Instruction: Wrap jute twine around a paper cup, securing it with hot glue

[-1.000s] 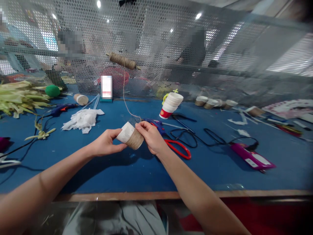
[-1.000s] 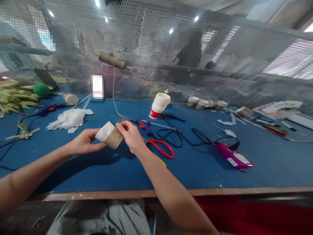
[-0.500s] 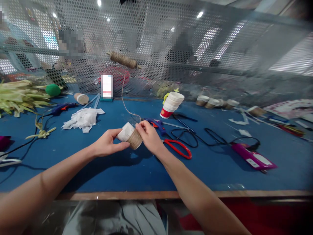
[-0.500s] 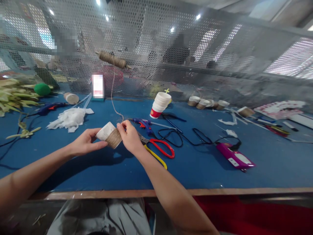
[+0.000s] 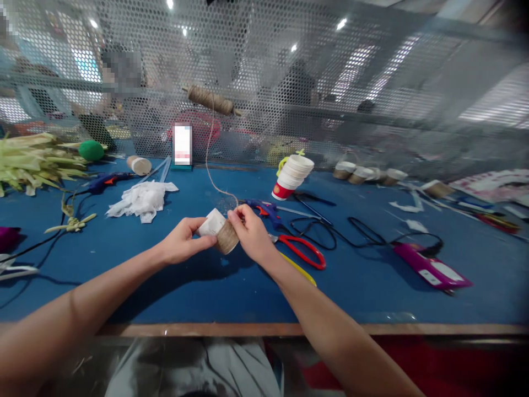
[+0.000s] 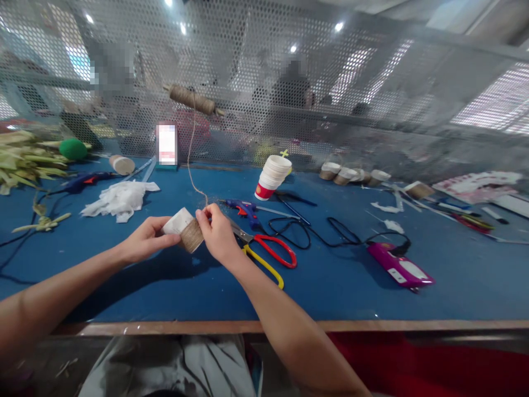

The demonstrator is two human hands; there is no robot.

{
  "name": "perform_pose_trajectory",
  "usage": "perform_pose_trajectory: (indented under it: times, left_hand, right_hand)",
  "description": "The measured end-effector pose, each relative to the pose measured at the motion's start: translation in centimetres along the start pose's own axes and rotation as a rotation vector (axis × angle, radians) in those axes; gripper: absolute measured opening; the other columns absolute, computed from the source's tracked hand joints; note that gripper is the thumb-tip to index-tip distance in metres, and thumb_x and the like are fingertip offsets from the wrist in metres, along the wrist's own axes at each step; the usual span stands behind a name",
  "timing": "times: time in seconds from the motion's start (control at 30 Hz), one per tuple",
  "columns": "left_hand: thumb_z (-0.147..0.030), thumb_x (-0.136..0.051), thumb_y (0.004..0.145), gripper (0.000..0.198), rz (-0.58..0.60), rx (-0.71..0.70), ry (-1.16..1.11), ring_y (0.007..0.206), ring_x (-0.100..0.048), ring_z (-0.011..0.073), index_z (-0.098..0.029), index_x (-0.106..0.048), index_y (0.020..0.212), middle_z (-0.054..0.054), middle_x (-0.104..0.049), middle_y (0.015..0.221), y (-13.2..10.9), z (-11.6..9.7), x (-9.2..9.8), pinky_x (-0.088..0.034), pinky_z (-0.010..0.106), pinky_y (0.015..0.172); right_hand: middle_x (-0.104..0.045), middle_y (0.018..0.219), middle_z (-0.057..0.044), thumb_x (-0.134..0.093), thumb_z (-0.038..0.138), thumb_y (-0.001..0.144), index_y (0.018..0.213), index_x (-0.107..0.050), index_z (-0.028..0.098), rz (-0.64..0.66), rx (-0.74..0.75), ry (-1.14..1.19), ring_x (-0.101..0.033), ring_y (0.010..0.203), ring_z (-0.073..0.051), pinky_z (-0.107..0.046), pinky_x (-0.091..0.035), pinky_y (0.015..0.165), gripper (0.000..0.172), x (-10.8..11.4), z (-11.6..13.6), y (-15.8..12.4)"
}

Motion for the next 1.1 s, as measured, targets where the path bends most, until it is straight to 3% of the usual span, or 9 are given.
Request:
perform_pose_trajectory:
  times: [0.5,0.67,0.8,1.1]
  left_hand:
    - [-0.030,-0.055,0.070,0.025,0.035,-0.028,0.024,0.061,-0.047,0.0107,-0.008,-0.057,0.083,0.001,-0.054,0.069,0.0,0.5,-0.1,-0.039,0.022,0.061]
    - [-0.024,-0.053,0.071,0.018,0.041,-0.181,0.154,0.074,-0.050,0.0152,-0.009,-0.058,0.080,0.005,-0.055,0.080,-0.3,-1.3,0.0,-0.041,0.025,0.070]
    - [-0.019,-0.051,0.070,0.010,0.042,-0.310,0.233,0.082,-0.051,0.0179,-0.010,-0.057,0.071,0.005,-0.055,0.077,-0.6,-2.4,-0.1,-0.040,0.027,0.076]
    - [-0.015,-0.051,0.067,0.006,0.020,-0.459,0.296,0.074,-0.049,0.0156,-0.011,-0.055,0.068,0.005,-0.054,0.071,-1.0,-3.5,-0.3,-0.041,0.027,0.071]
  right_hand:
    - [-0.044,0.062,0.001,-0.039,0.037,0.082,0.070,-0.038,0.021,0.003,0.030,-0.032,-0.043,0.056,-0.013,-0.028,-0.034,0.057,0.019,0.1,0.9,-0.3]
    - [-0.043,0.064,0.001,-0.039,0.034,0.082,0.071,-0.038,0.021,-0.003,0.075,-0.018,-0.043,0.058,-0.013,-0.027,-0.034,0.057,0.018,0.3,1.7,-0.6]
    - [-0.044,0.065,0.001,-0.038,0.033,0.083,0.073,-0.039,0.020,-0.015,0.106,-0.021,-0.043,0.059,-0.012,-0.026,-0.034,0.058,0.016,0.5,2.3,-0.9]
    - [-0.041,0.064,0.002,-0.037,0.032,0.084,0.072,-0.038,0.019,0.019,0.095,0.003,-0.041,0.057,-0.011,-0.026,-0.034,0.056,0.017,0.3,2.3,-0.9]
Point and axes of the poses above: each hand's wrist, its own y-axis towards the middle knuckle, its own x-axis out of the back of the hand, z = x × y, the point moved 7 cm from there along y, towards the middle knuckle
